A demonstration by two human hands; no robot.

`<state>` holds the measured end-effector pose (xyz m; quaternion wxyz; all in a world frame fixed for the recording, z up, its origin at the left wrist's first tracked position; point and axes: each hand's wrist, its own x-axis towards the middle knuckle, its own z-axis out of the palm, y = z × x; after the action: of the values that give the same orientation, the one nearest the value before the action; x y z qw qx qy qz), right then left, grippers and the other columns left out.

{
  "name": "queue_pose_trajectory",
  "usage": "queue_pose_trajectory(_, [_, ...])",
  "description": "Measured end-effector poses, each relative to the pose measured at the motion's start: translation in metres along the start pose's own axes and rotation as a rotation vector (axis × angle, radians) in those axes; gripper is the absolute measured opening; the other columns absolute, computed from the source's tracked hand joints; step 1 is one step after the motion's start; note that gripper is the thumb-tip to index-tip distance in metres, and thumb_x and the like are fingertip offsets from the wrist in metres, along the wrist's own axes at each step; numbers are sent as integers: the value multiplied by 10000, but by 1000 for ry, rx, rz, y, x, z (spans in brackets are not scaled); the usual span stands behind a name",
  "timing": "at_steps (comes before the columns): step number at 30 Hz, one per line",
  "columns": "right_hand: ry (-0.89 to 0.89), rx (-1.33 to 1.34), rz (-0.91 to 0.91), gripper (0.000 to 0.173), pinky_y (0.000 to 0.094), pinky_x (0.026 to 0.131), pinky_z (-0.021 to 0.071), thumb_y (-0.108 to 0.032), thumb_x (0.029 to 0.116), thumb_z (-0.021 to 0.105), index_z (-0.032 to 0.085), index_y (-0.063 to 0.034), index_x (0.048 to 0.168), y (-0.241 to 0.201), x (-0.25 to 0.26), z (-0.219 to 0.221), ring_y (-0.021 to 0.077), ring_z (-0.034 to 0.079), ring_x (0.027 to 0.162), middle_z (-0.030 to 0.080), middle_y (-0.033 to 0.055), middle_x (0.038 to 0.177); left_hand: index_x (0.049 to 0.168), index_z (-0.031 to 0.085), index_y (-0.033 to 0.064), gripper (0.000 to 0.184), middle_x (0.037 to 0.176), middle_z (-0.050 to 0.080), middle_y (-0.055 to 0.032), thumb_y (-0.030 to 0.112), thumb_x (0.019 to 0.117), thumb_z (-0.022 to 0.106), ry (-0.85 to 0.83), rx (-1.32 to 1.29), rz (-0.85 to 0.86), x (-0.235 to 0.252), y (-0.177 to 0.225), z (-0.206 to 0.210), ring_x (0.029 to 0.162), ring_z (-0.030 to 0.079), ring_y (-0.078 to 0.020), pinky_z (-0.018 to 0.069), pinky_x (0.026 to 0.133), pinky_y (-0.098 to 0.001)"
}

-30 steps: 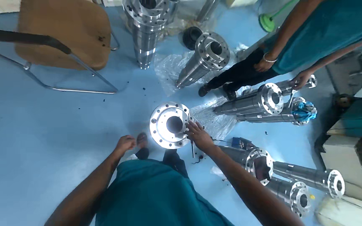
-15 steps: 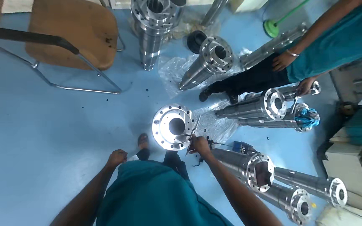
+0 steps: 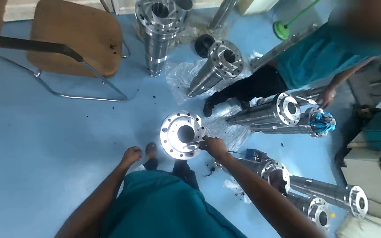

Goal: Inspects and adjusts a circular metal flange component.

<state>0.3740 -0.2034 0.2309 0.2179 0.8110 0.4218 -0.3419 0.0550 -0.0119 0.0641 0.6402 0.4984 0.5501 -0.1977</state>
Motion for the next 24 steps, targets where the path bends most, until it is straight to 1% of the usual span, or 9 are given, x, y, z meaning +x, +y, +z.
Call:
queue_pose_trajectory(4, [-62,244,201,528,625,878,536,-488,1047,551,622,-8,1254,-11,-5,4,442,691,1058,703,255,1101,1336,566,-34,338,1190,657,-223,196,1096,504,-3,-19,-52,2,-18,-3,978,679,-254,549,889,-406])
queue_pose_trajectory(8, [84,1344,579,455,363,631,575,-363,1114,460,633,57,1097,-45,2,26,198,654,640,663,131,808,1309,586,-42,318,1133,668,-207,177,1088,519,4,-11,-74,4,-28,-7,914,663,-216,543,851,-375])
queue_pose_trajectory(11, [123,1892,723,528,392,559,607,-449,1110,430,555,64,1129,-59,6,33,236,674,581,658,160,757,1319,572,-39,327,1141,664,-212,187,1093,505,3,-31,-77,7,-22,-7,922,670,-233,552,844,-387])
queue_pose_trajectory(13, [101,1734,721,562,400,583,614,-480,1110,402,558,55,1183,-53,2,30,255,703,628,696,187,828,1346,558,-40,344,1208,652,-232,188,1094,500,-52,12,-50,6,-4,-4,1003,672,-272,540,904,-424])
queue_pose_trajectory(15, [223,1302,651,522,476,781,610,-415,1116,438,516,37,1364,-34,-2,28,316,730,902,688,236,1115,1355,554,-55,358,1243,650,-253,184,1095,496,-169,74,40,4,22,5,1068,673,-310,533,955,-460])
queue_pose_trajectory(17, [428,871,478,481,585,974,523,-281,1087,522,482,59,1424,-8,2,30,429,640,1179,577,292,1365,1357,549,-54,357,1237,658,-243,185,1104,471,-343,116,133,-6,57,24,1089,673,-309,532,972,-456])
queue_pose_trajectory(19, [525,630,236,386,594,1102,444,-168,1051,560,589,63,1358,18,11,40,465,522,1345,461,291,1525,1375,546,-34,381,1236,670,-218,225,1112,451,-554,180,194,-28,94,48,1085,684,-290,540,973,-442])
queue_pose_trajectory(21, [493,541,94,289,594,1134,411,-156,1059,541,701,31,1211,34,17,46,460,505,1366,507,270,1501,1389,530,-25,385,1198,679,-199,229,1106,474,-739,258,220,-49,125,75,1036,699,-257,559,943,-416])
queue_pose_trajectory(24, [488,566,20,282,583,1078,467,-159,1074,535,712,47,1148,43,19,51,432,595,1268,612,262,1360,1350,537,-39,344,1040,695,-162,186,1091,514,-814,422,212,-62,150,100,851,702,-191,582,835,-362])
